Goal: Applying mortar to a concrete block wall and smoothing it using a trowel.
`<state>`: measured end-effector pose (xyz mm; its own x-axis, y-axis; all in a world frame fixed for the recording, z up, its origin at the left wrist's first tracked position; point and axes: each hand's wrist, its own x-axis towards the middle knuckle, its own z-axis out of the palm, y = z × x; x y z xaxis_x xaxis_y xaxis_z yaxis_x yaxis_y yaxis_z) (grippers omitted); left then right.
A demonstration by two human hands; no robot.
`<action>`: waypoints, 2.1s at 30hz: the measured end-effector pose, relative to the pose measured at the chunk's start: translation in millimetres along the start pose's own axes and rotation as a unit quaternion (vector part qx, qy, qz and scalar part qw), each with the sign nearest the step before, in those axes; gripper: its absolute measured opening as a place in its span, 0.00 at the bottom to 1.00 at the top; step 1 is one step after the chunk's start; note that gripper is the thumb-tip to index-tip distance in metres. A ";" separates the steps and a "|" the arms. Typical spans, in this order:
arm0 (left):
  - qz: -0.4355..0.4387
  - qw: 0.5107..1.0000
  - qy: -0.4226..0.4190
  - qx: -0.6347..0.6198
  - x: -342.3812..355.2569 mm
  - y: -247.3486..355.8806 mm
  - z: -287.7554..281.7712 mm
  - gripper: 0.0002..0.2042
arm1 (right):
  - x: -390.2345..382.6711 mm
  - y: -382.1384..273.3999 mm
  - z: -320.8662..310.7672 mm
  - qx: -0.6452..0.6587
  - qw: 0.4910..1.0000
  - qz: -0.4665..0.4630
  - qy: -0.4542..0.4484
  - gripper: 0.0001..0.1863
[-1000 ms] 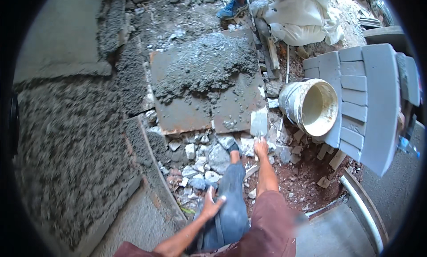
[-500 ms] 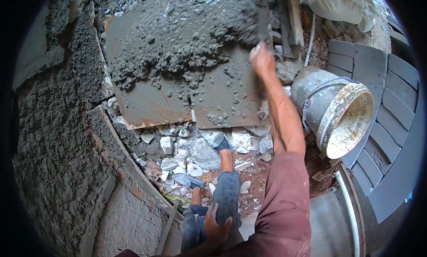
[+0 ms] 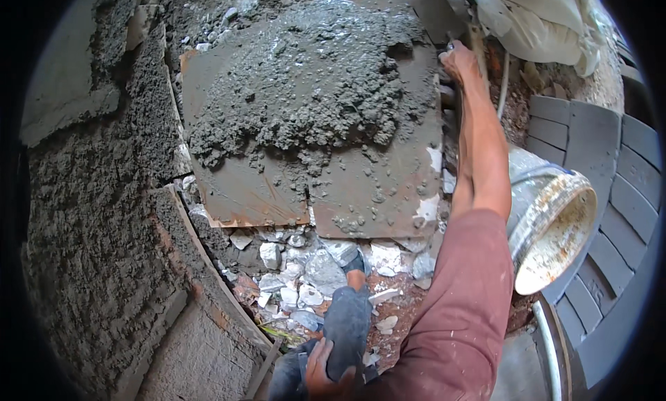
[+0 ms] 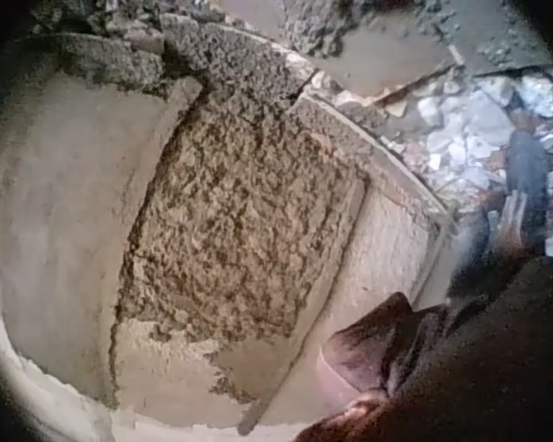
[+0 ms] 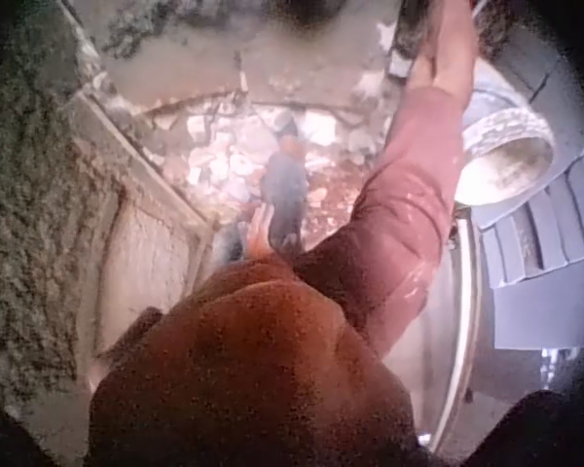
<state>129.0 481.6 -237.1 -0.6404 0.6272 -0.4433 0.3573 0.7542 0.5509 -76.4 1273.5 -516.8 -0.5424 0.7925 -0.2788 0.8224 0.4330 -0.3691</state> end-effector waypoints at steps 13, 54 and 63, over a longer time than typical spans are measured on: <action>-0.246 0.950 -0.179 -0.075 121.2 153.4 -107.5 0.33 | -215.3 -122.2 -27.1 -0.125 0.959 -0.210 -0.141 0.10; -0.191 0.965 -0.115 -0.141 44.8 101.5 -97.1 0.30 | -369.8 -152.6 138.6 0.433 0.853 0.237 -0.166 0.13; -0.201 0.967 -0.029 -0.157 -2.5 68.8 -117.6 0.31 | -399.1 -230.7 65.1 0.525 0.786 0.229 -0.231 0.08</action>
<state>75.3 509.1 -115.0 -0.6423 0.3132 -0.6995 -0.1423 0.8481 0.5104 -60.8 829.4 -378.2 -0.4350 0.4168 -0.7981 0.4854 -0.6380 -0.5977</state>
